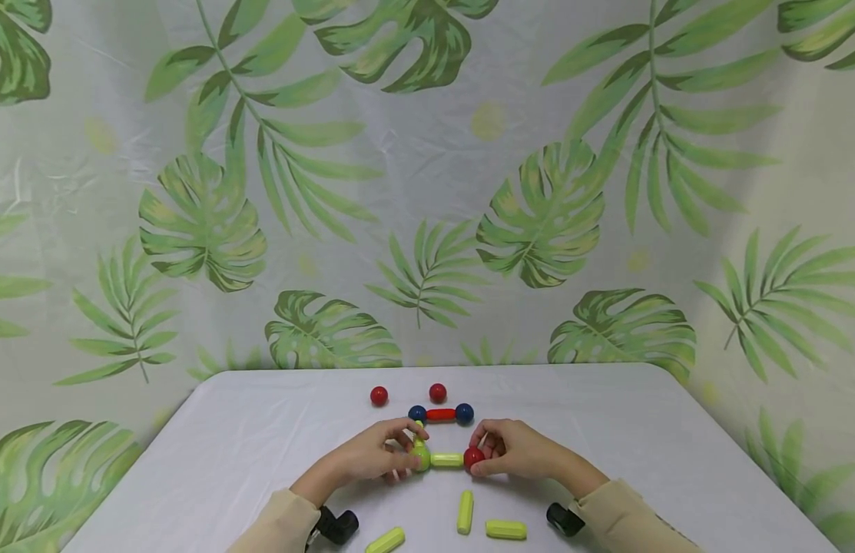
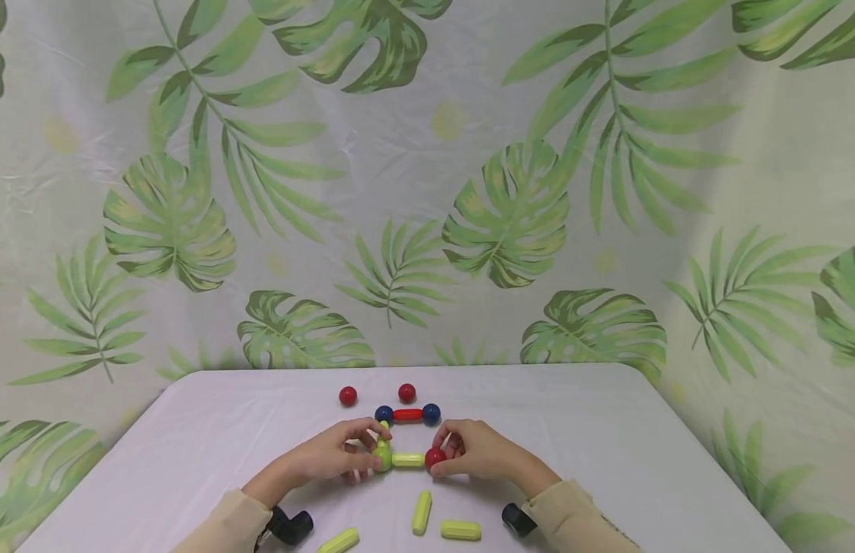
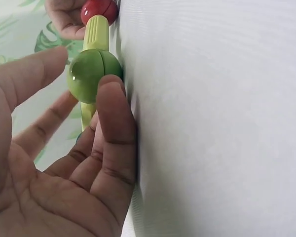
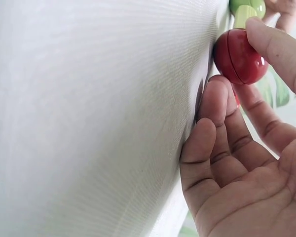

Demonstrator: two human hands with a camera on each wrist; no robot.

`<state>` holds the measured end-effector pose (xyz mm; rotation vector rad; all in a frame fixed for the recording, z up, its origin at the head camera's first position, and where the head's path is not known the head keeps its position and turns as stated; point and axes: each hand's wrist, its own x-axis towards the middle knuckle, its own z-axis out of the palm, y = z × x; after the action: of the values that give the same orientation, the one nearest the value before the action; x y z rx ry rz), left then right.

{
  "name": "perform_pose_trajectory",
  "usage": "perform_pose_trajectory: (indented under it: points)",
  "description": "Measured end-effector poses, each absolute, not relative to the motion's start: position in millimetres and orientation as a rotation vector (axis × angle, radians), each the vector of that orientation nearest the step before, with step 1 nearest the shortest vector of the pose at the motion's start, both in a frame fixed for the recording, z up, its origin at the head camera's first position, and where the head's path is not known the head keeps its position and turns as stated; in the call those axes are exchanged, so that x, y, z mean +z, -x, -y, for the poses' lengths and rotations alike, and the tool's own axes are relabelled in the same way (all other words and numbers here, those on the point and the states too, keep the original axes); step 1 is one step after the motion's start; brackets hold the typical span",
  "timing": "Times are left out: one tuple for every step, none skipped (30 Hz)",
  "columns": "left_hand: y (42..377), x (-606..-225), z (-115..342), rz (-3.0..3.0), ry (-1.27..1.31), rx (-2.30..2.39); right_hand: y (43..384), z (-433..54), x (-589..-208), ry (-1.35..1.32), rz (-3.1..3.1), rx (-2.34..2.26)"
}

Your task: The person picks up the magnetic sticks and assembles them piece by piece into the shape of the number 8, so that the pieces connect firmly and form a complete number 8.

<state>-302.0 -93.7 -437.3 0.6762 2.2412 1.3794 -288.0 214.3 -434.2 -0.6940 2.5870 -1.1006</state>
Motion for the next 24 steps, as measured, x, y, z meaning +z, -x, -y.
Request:
perform_pose_trajectory:
  points:
    - [301.8, -436.4, 93.7, -2.256, -0.677, 1.372, 287.8, -214.7, -433.8, 0.699, -2.586, -1.102]
    - [302.1, -435.8, 93.7, -2.268, -0.672, 1.368, 287.4, -215.1, -433.5, 0.703, -2.586, -1.103]
    - [302.4, -435.5, 93.6, -2.279, -0.666, 1.368, 287.3, -215.4, -433.4, 0.705, -2.585, -1.104]
    - [302.8, -435.3, 93.5, -2.289, -0.653, 1.371, 286.9, -215.8, -433.2, 0.709, -2.584, -1.105]
    - [303.0, -435.2, 93.4, -2.301, -0.638, 1.376, 286.5, -216.2, -433.1, 0.714, -2.582, -1.107]
    - [303.4, -435.2, 93.1, -2.312, -0.624, 1.382, 286.0, -216.4, -433.0, 0.716, -2.583, -1.107]
    - [304.0, -435.4, 92.8, -2.322, -0.61, 1.389, 285.9, -216.8, -433.2, 0.716, -2.584, -1.107]
    - [304.7, -435.7, 92.3, -2.331, -0.595, 1.396, 285.6, -217.0, -433.3, 0.716, -2.587, -1.104]
    - [305.4, -436.1, 91.8, -2.345, -0.578, 1.4, 285.4, -217.4, -433.4, 0.714, -2.59, -1.104]
    - [306.2, -436.6, 91.3, -2.36, -0.559, 1.403, 285.1, -217.5, -433.0, 0.712, -2.593, -1.102]
    - [307.0, -437.1, 90.7, -2.37, -0.545, 1.409, 285.0, -217.7, -432.8, 0.709, -2.596, -1.1]
    - [308.2, -438.0, 90.1, -2.38, -0.531, 1.413, 284.7, -217.9, -432.3, 0.705, -2.599, -1.099]
    - [309.3, -438.9, 89.5, -2.39, -0.519, 1.414, 284.6, -218.2, -431.7, 0.705, -2.601, -1.099]
    - [310.1, -439.3, 88.9, -2.397, -0.507, 1.415, 284.2, -218.6, -430.8, 0.704, -2.603, -1.099]
    - [310.9, -439.8, 88.1, -2.402, -0.495, 1.416, 283.5, -218.9, -429.7, 0.701, -2.603, -1.101]
    - [311.6, -440.1, 87.1, -2.404, -0.486, 1.418, 282.8, -219.2, -428.6, 0.699, -2.605, -1.099]
    - [312.4, -440.4, 86.0, -2.407, -0.481, 1.419, 281.9, -219.5, -427.4, 0.697, -2.609, -1.094]
    - [313.2, -440.6, 85.1, -2.412, -0.476, 1.42, 280.7, -219.6, -425.9, 0.696, -2.614, -1.088]
    - [313.7, -440.3, 84.0, -2.412, -0.47, 1.422, 279.4, -219.8, -424.4, 0.692, -2.618, -1.083]
    - [314.2, -440.1, 82.9, -2.412, -0.464, 1.424, 277.8, -219.8, -422.5, 0.692, -2.621, -1.077]
    - [314.8, -440.2, 81.9, -2.415, -0.46, 1.424, 276.1, -219.7, -420.5, 0.695, -2.624, -1.071]
    - [315.4, -440.3, 81.2, -2.416, -0.456, 1.424, 274.5, -219.7, -418.8, 0.7, -2.629, -1.063]
    - [315.9, -440.5, 80.7, -2.417, -0.454, 1.426, 273.0, -219.7, -417.1, 0.71, -2.634, -1.056]
    - [316.3, -440.7, 80.4, -2.417, -0.45, 1.427, 271.6, -219.7, -415.3, 0.725, -2.636, -1.05]
